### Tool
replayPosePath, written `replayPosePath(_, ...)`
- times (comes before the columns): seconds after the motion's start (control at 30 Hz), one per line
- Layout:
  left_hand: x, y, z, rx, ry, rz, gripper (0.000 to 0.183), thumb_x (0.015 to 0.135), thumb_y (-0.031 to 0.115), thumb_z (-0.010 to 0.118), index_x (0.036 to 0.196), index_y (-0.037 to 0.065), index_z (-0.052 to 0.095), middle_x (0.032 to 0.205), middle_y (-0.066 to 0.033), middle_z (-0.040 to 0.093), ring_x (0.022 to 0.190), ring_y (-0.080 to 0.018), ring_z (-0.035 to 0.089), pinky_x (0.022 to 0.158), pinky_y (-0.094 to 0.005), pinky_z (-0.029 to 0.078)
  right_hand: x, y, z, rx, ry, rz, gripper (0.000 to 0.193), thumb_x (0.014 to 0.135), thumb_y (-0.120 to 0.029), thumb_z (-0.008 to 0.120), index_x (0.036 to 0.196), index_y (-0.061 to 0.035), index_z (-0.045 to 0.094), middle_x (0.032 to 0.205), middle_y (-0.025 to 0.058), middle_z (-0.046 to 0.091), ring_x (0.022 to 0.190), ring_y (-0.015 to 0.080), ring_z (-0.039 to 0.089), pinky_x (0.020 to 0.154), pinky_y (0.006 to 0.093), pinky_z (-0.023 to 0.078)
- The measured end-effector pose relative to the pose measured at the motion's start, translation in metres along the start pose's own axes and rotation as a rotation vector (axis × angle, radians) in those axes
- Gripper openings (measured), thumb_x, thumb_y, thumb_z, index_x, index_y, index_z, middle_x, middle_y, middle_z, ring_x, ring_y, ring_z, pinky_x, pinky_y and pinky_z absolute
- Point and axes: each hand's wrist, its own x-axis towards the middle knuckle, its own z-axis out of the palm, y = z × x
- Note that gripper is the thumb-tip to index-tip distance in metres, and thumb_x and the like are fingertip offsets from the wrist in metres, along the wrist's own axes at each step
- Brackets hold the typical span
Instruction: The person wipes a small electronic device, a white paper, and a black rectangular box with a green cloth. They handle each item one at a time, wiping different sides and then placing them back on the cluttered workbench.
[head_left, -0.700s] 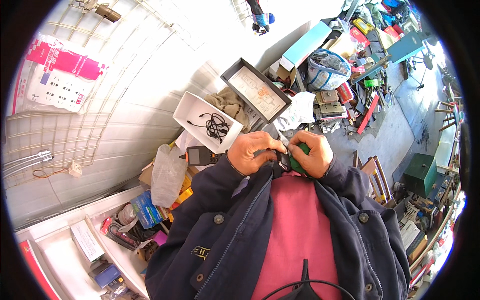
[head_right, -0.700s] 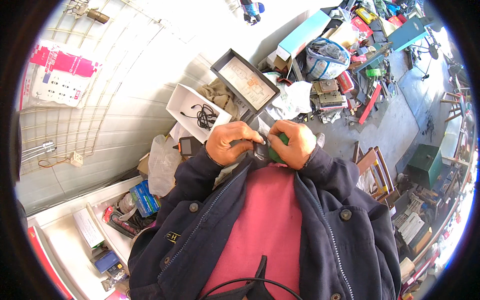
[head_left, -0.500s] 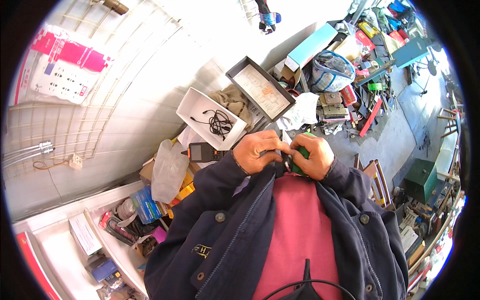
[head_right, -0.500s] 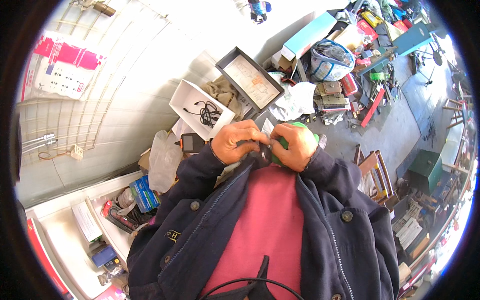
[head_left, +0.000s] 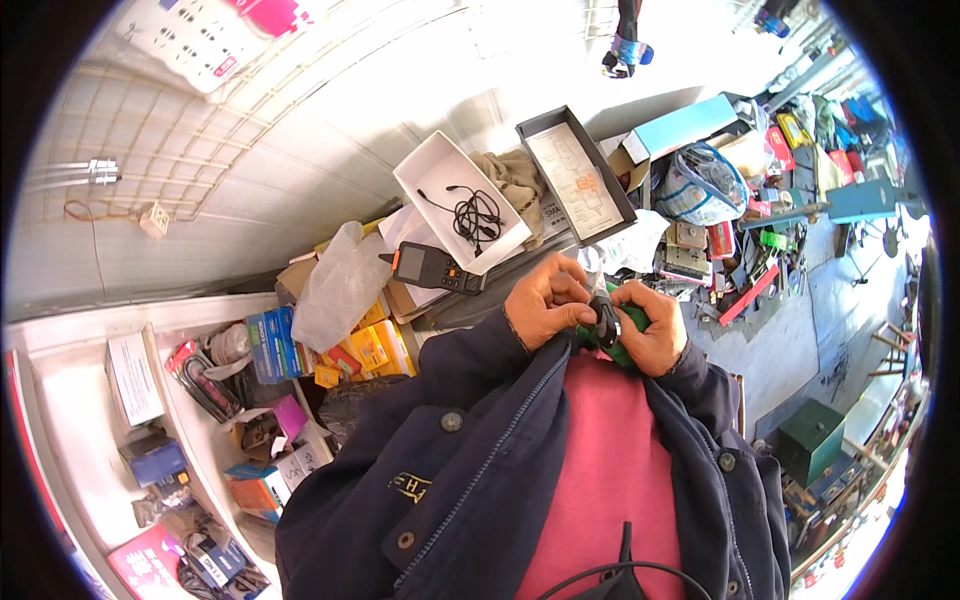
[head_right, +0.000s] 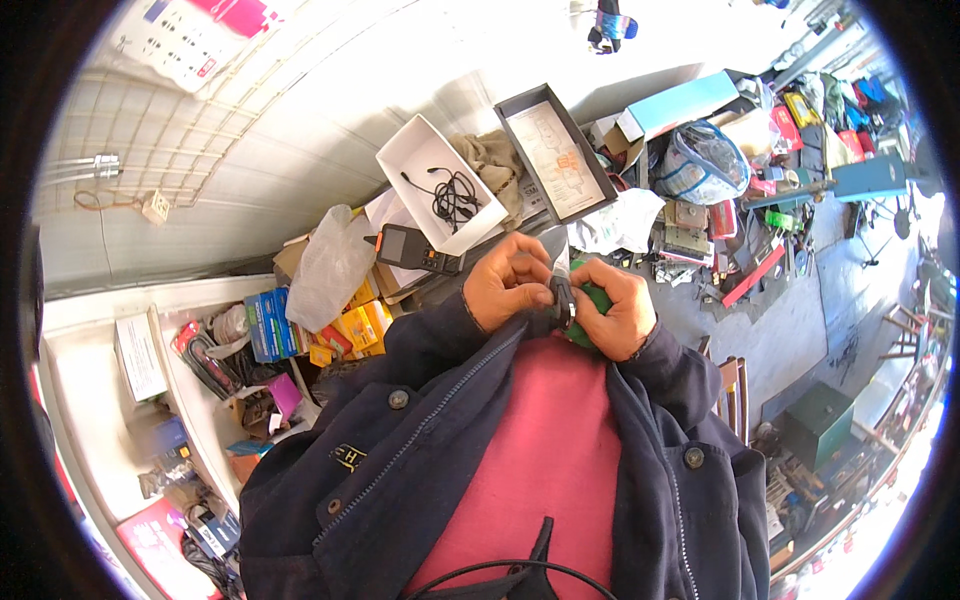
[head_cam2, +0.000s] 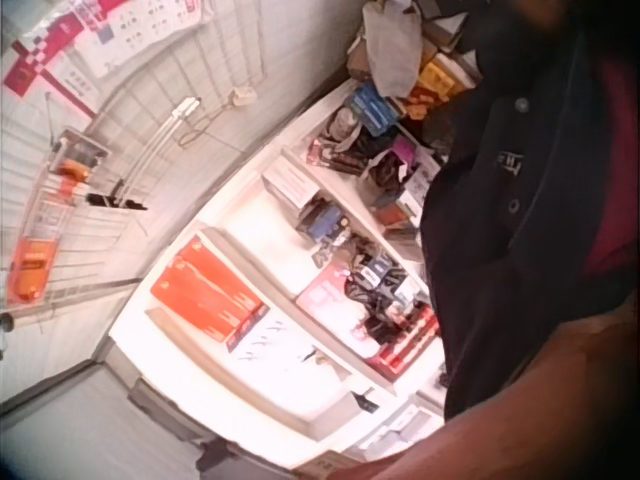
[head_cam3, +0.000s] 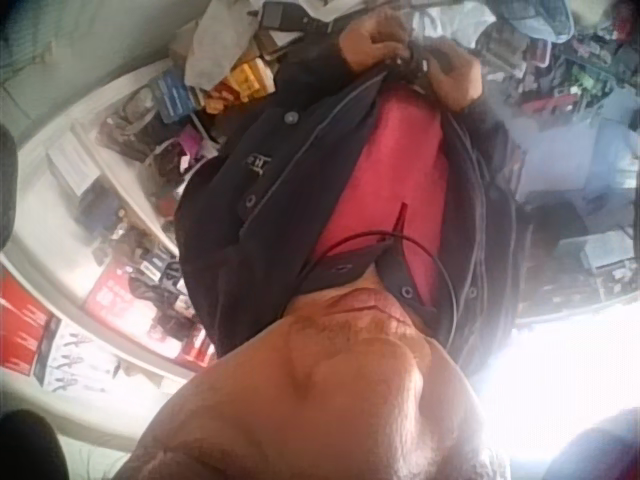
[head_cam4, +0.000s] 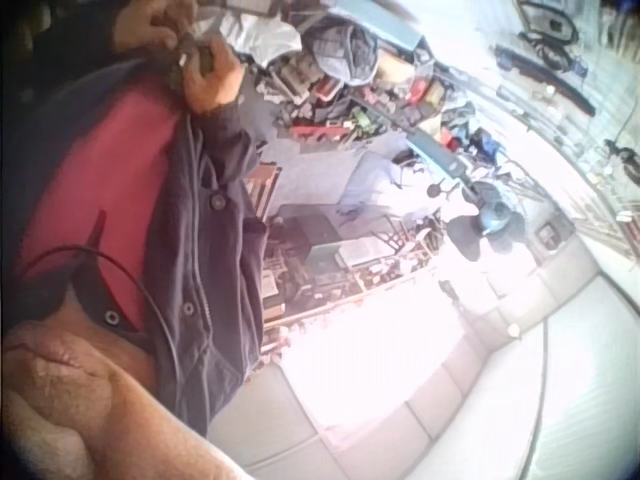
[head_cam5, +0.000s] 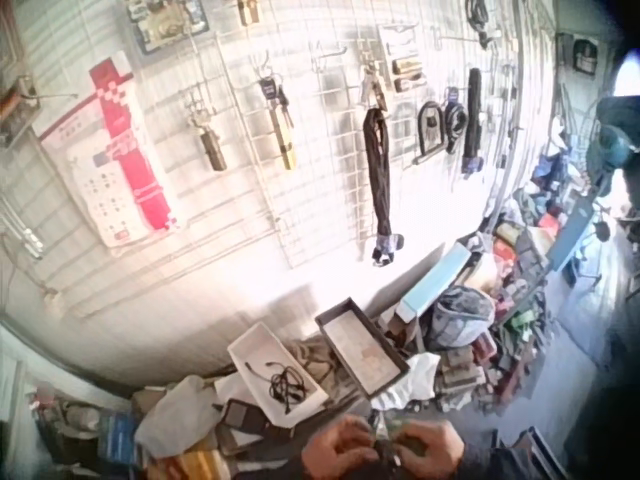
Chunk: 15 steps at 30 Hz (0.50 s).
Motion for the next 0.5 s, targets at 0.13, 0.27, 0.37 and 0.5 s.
replayPosePath(0.13, -0.002, -0.004, -0.004, 0.016, -0.01, -0.077, 0.025, 0.098, 0.013, 0.075, 0.115, 0.005, 0.059, 0.096, -0.0035, 0.068, 0.084, -0.0096, 0.066, 0.076, -0.0262, 0.054, 0.004, 0.0, 0.001, -0.02, -0.027, -0.005, 0.009, 0.089, -0.006, 0.067, 0.096, -0.001, 0.068, 0.079, 0.014, 0.069, 0.069, 0.0222, 0.068, 0.067, 0.0341, 0.053)
replayPosePath(0.27, -0.005, -0.002, -0.003, 0.112, 0.018, -0.061, 0.017, 0.101, 0.016, 0.07, 0.11, 0.005, 0.06, 0.091, -0.0025, 0.068, 0.08, -0.0083, 0.064, 0.073, -0.0255, 0.053, 0.007, 0.003, 0.002, -0.077, -0.034, 0.055, 0.011, 0.09, -0.011, 0.069, 0.093, -0.0004, 0.068, 0.075, 0.0154, 0.069, 0.067, 0.0232, 0.069, 0.064, 0.0353, 0.053)
replayPosePath(0.37, -0.004, -0.001, -0.001, 0.201, 0.025, -0.075, 0.013, 0.103, 0.016, 0.066, 0.106, 0.005, 0.061, 0.091, -0.0023, 0.068, 0.079, -0.0077, 0.064, 0.071, -0.025, 0.052, 0.01, 0.007, 0.002, -0.125, -0.049, 0.079, 0.013, 0.09, -0.013, 0.069, 0.09, 0.0002, 0.067, 0.074, 0.0159, 0.069, 0.067, 0.0243, 0.07, 0.065, 0.036, 0.053)
replayPosePath(0.5, -0.003, -0.003, 0.002, 0.183, 0.063, -0.051, 0.01, 0.103, 0.012, 0.064, 0.104, 0.003, 0.061, 0.087, -0.0029, 0.068, 0.075, -0.009, 0.066, 0.067, -0.0262, 0.051, 0.013, 0.011, 0.0, -0.112, -0.063, 0.087, 0.013, 0.09, -0.013, 0.068, 0.092, 0.0002, 0.068, 0.074, 0.0148, 0.07, 0.067, 0.0211, 0.069, 0.065, 0.0354, 0.053)
